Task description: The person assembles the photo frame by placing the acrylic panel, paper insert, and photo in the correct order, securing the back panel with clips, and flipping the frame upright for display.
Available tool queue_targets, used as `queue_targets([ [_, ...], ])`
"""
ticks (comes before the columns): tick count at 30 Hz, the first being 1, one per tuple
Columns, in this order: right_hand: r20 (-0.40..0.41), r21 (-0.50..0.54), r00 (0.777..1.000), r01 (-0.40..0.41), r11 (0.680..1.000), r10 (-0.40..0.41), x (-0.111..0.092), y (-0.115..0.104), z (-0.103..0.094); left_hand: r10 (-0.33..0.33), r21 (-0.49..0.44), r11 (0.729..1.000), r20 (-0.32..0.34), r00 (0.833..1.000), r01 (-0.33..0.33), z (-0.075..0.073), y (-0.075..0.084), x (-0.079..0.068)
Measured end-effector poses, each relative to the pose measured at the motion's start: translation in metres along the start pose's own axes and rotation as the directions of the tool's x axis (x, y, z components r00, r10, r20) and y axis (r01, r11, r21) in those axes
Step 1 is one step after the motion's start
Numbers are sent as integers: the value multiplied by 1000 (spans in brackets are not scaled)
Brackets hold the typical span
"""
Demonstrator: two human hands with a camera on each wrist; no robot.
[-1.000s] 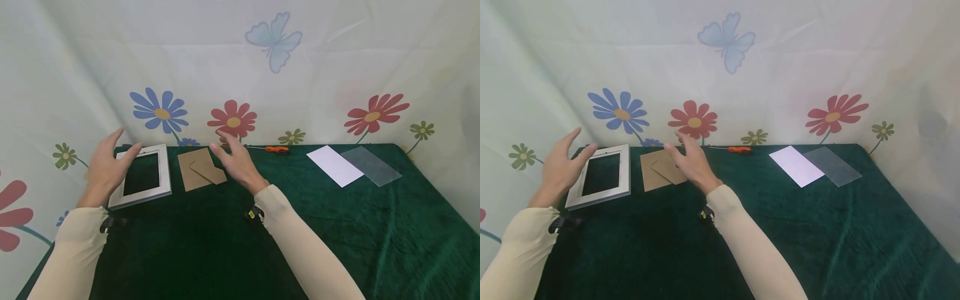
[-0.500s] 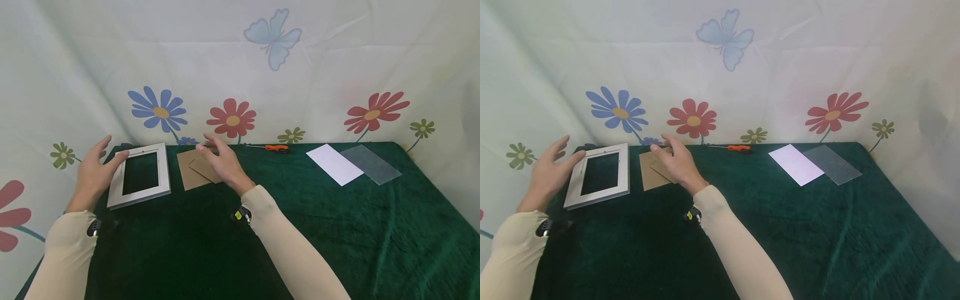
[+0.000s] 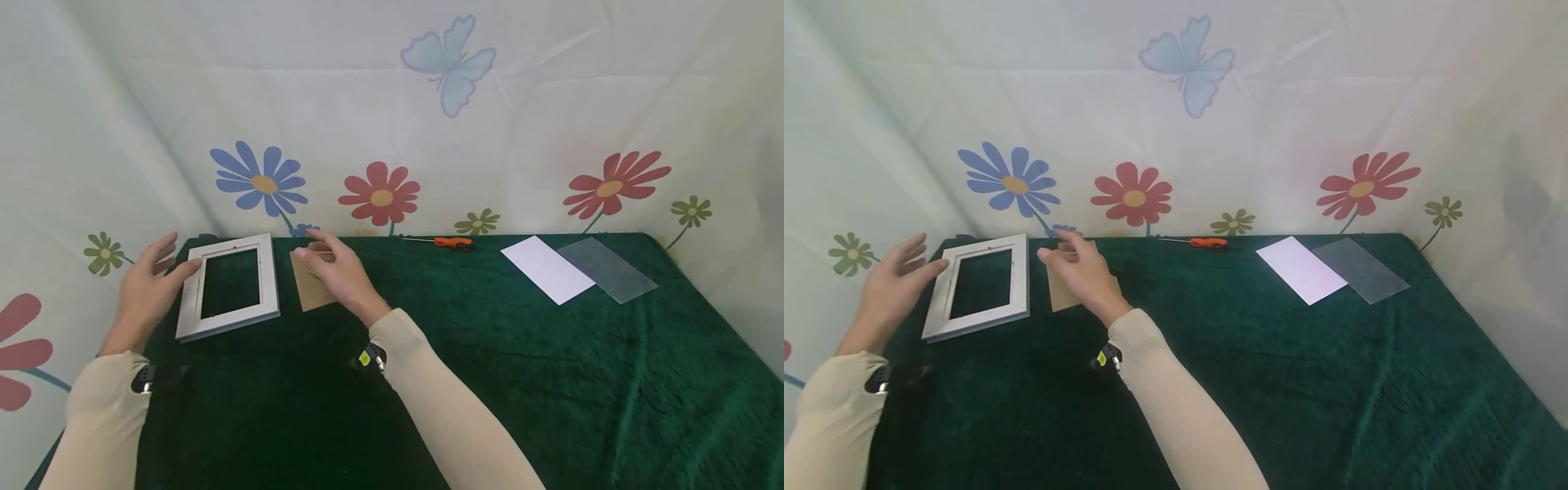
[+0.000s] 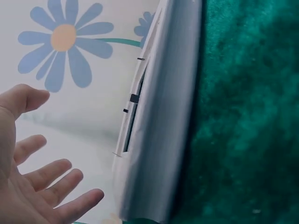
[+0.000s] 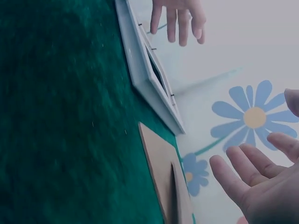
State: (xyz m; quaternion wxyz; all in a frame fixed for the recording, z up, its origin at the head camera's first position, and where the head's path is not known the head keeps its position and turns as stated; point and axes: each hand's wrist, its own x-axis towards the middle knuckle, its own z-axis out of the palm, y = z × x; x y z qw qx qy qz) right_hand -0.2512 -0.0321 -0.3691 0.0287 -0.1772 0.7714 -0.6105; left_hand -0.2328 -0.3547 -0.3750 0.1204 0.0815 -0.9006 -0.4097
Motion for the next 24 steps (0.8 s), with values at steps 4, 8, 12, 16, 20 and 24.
queue_targets([
  [4,-2,25,1000,-5,1000,5,1,0,11,-24,-19,1000,-13,1000,24,0,-2,1],
  [8,8,61,1000,-3,998,3,4,2,22,-45,-27,999,-22,999,44,0,-6,0],
  [12,2,95,1000,-19,995,19,7,6,34,-63,-35,997,-13,998,63,-1,-10,0],
  [16,3,146,999,-46,988,46,8,9,43,-79,-36,996,-14,997,78,0,-13,0],
  [20,10,159,995,-99,982,99,9,12,50,-85,-31,996,-20,996,85,-1,-19,0],
  [24,-7,154,990,-135,979,138,13,13,55,-87,-13,996,-17,996,87,-2,-25,1],
])
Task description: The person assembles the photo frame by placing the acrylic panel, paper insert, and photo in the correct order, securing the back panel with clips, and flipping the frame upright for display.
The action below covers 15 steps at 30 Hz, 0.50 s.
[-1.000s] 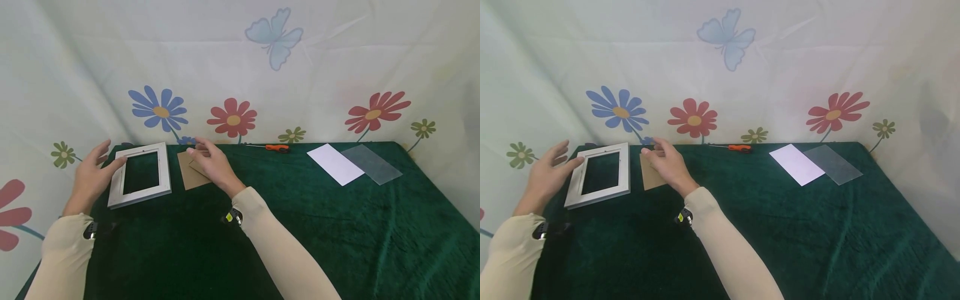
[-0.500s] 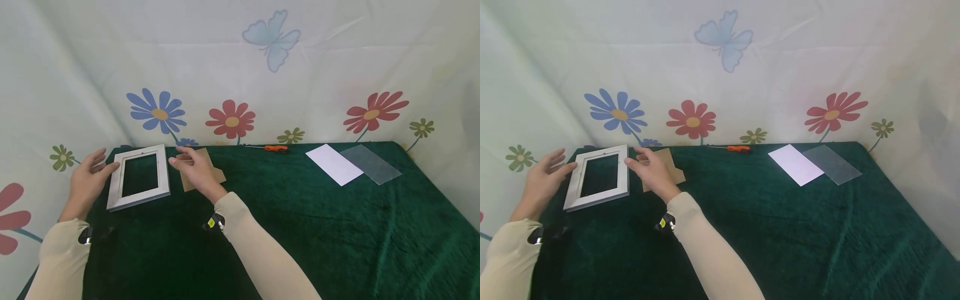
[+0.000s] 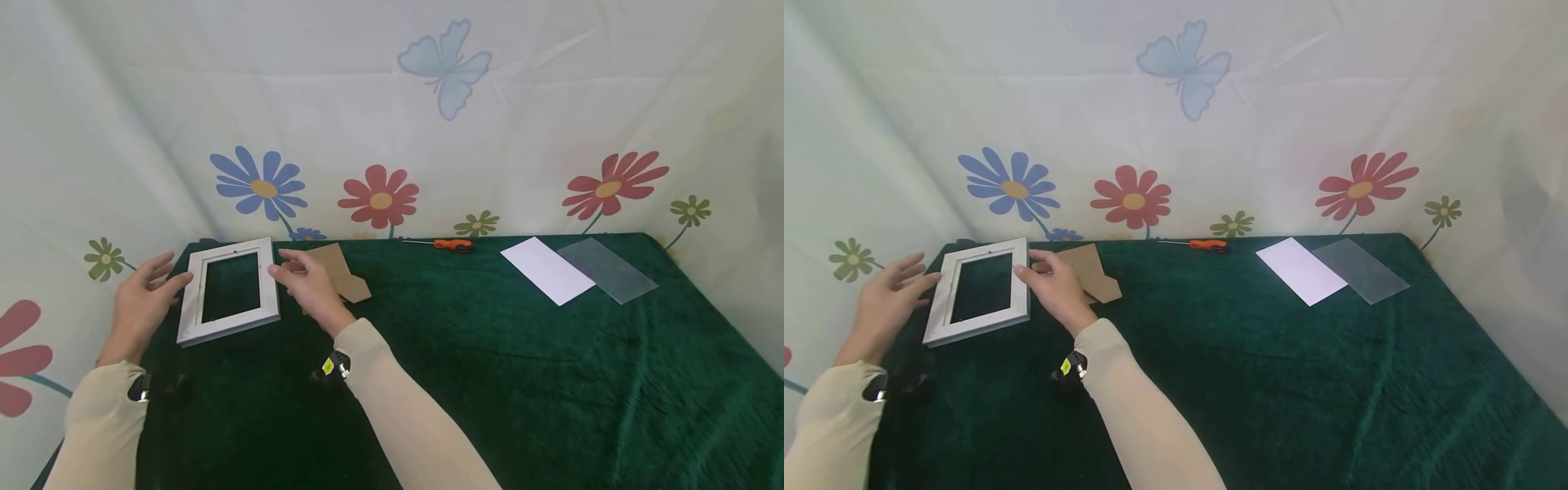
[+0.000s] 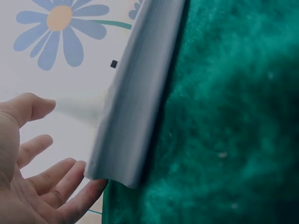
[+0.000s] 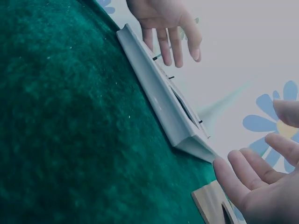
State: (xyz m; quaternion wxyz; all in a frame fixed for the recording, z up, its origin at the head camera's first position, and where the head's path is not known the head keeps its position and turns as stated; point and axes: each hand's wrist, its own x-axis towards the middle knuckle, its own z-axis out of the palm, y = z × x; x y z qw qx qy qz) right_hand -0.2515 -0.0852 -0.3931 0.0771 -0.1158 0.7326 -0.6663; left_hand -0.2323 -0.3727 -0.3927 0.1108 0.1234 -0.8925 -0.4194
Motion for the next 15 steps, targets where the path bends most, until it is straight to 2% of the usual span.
queue_targets([
  [4,-9,-5,1000,7,1000,-7,3,1,7,-7,7,1000,18,1000,6,-1,-5,2],
  [10,23,-96,999,34,995,-32,4,4,13,-16,5,1000,23,1000,16,0,-10,4],
  [15,38,-117,999,34,993,-29,4,5,15,-27,15,1000,26,999,27,2,-14,5],
])
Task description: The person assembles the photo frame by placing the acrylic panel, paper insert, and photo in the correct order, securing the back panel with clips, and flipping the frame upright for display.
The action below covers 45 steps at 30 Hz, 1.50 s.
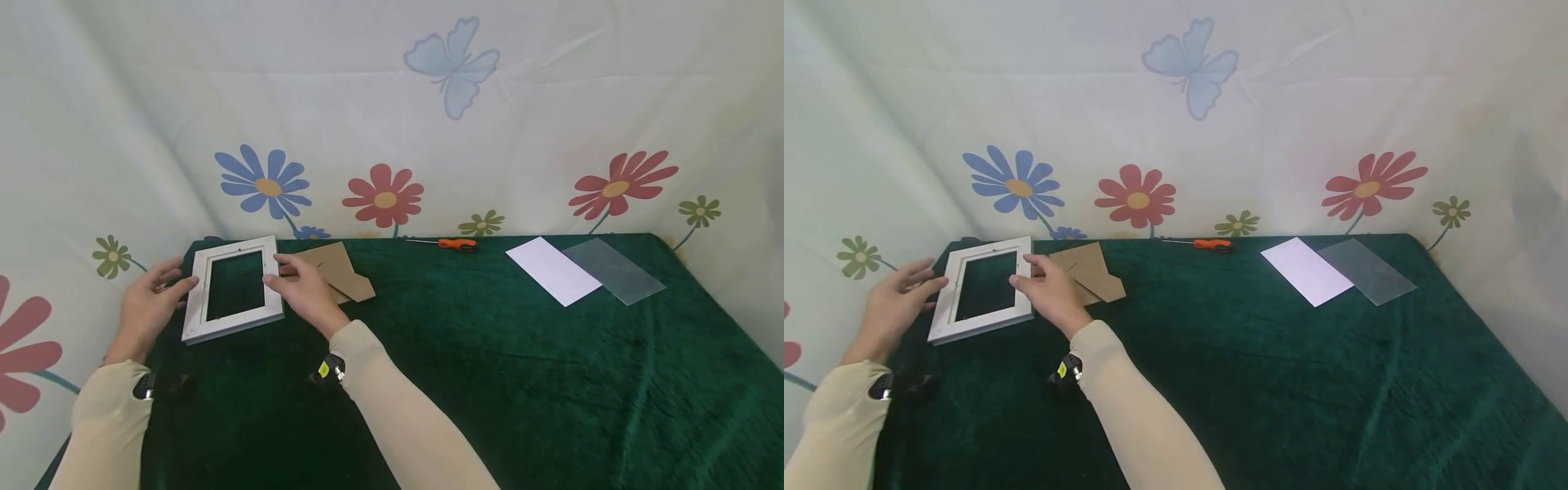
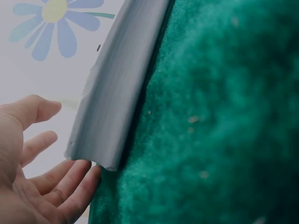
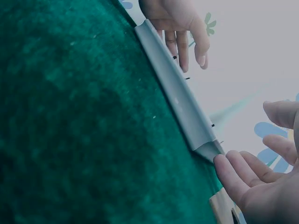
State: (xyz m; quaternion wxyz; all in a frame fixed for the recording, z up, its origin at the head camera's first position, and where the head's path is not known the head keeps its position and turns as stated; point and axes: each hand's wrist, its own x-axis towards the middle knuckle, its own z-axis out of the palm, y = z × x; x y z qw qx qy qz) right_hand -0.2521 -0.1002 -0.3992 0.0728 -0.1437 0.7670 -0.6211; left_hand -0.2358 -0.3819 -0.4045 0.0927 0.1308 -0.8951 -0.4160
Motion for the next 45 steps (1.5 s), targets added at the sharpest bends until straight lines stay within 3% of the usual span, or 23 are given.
queue_targets([
  [8,13,-51,998,-65,997,66,1,3,3,11,-20,1000,36,999,-10,-1,-3,-2],
  [26,67,-231,997,-15,973,32,2,11,3,-10,38,999,164,986,4,-2,-8,0],
  [36,110,-279,994,44,959,-14,1,11,3,-32,65,998,175,984,21,-3,-6,-1],
  [45,44,-233,999,24,972,-14,1,10,3,-33,63,998,128,991,25,-2,1,-3],
])
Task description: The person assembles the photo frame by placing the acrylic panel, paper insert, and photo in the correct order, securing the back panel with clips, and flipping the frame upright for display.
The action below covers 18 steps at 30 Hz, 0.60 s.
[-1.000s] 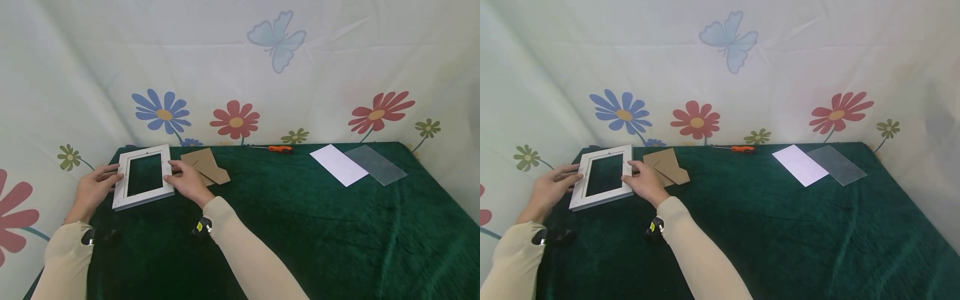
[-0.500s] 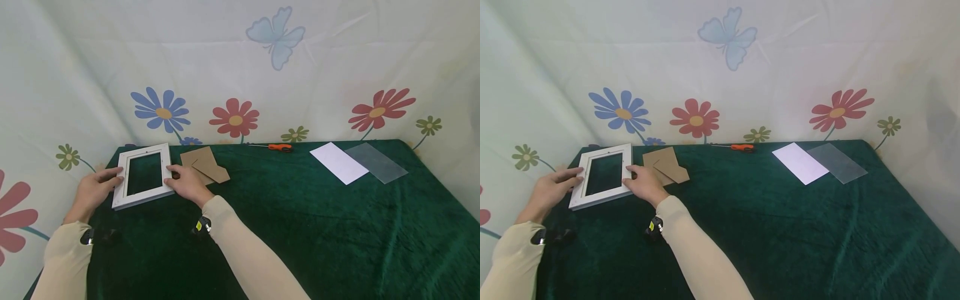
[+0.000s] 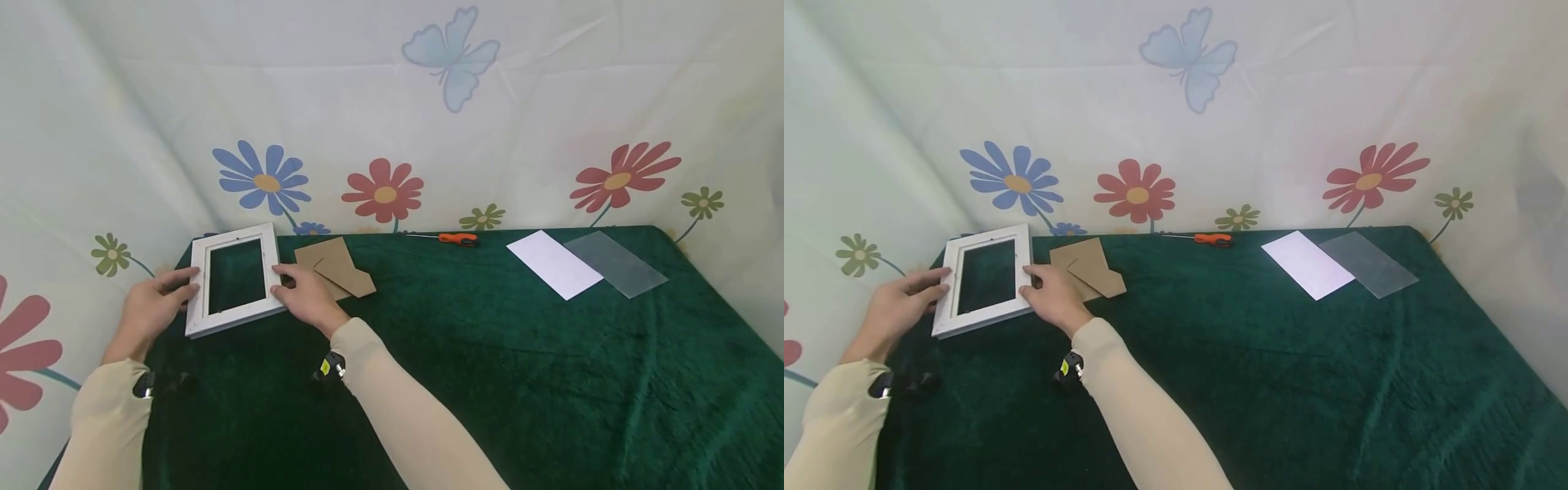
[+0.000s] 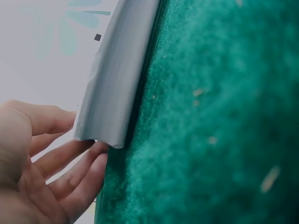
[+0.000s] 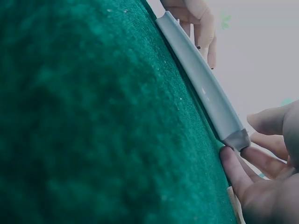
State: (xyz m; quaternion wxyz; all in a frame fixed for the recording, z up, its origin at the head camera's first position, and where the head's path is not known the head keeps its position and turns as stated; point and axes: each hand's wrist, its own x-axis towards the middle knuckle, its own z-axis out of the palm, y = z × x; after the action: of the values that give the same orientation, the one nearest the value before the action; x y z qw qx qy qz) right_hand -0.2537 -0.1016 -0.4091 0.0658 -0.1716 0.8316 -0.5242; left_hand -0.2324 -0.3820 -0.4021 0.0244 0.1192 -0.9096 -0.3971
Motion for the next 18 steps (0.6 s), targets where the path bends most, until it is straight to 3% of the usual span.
queue_targets([
  [9,-61,116,998,-16,993,24,0,4,0,29,-93,995,11,1000,-28,-3,-7,4],
  [18,-60,241,998,-17,970,32,2,0,-9,30,-175,984,28,999,-25,-10,-9,8],
])
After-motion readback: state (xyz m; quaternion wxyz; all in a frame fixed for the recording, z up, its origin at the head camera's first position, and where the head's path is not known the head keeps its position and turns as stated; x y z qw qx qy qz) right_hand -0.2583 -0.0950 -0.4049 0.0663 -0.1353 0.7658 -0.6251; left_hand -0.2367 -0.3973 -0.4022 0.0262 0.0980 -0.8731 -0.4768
